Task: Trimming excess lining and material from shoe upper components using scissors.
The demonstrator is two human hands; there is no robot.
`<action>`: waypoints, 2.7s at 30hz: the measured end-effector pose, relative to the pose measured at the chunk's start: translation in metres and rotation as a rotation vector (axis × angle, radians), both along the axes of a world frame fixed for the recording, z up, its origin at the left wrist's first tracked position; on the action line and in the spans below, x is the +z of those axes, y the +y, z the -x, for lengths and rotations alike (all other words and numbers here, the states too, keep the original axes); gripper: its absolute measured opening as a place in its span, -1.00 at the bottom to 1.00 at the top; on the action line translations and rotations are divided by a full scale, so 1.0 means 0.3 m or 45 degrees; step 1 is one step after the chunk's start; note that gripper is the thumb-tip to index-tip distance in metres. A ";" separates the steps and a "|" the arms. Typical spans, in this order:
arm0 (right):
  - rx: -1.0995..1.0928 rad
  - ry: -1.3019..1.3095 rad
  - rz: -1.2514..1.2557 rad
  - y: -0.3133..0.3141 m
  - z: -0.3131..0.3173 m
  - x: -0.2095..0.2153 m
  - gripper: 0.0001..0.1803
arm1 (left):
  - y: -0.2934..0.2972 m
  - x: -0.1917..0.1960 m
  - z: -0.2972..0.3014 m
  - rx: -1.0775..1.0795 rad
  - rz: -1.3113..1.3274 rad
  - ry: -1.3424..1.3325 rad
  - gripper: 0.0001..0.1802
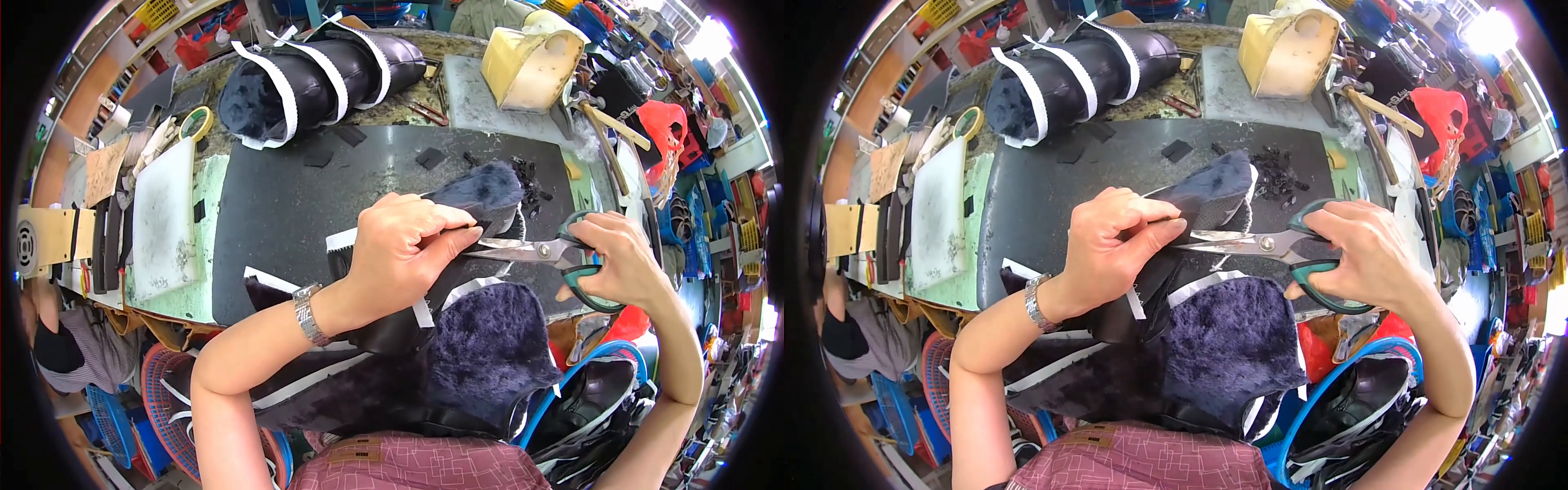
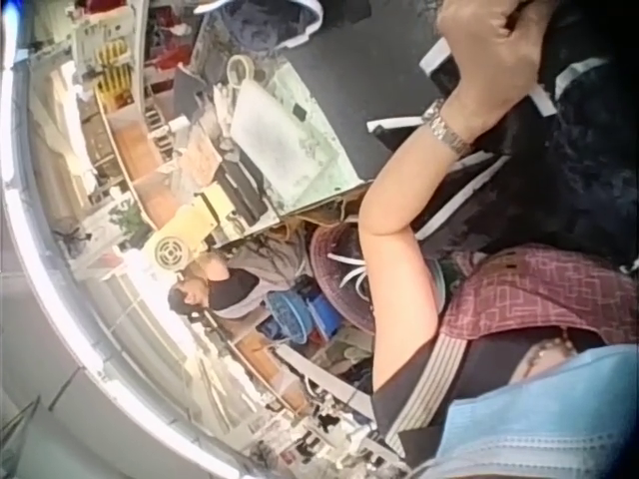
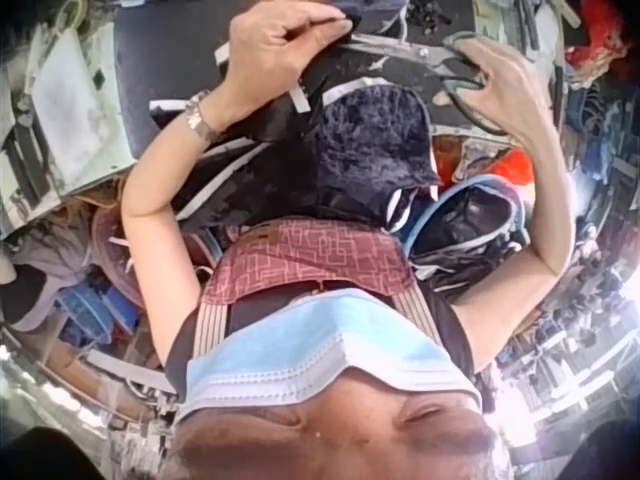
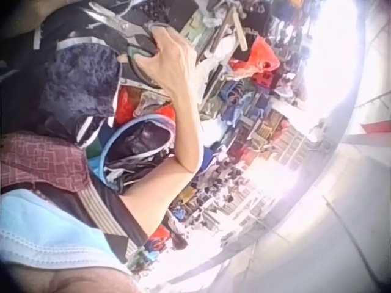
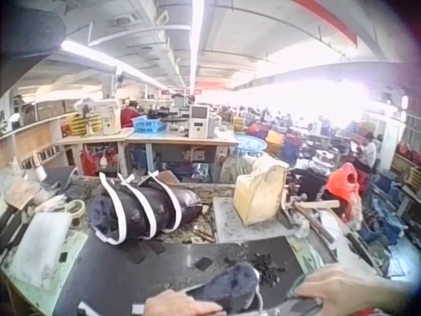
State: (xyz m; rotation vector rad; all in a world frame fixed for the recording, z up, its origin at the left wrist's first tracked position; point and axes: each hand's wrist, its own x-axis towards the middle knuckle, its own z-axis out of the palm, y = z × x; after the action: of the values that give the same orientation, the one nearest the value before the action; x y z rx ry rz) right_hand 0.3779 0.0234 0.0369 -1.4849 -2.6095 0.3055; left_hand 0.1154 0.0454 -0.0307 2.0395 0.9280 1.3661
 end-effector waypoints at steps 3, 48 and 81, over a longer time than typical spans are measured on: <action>0.035 -0.027 0.077 0.014 0.048 0.035 -0.38 | 0.003 0.000 0.004 -0.052 -0.014 0.048 -0.91; -1.156 -0.549 -0.198 -0.022 -0.450 -0.202 -0.49 | -0.010 0.259 0.611 0.632 0.448 -0.163 -0.63; 0.711 0.459 0.747 -0.283 0.129 -0.192 -0.51 | -0.555 -0.052 0.622 -0.535 0.038 1.601 -0.50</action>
State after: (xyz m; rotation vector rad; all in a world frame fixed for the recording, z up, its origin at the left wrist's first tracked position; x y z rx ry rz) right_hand 0.3391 -0.0615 -0.0208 -0.6443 -2.6750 1.3442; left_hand -0.0711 -0.1213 -0.0463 2.7878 0.8204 -0.2835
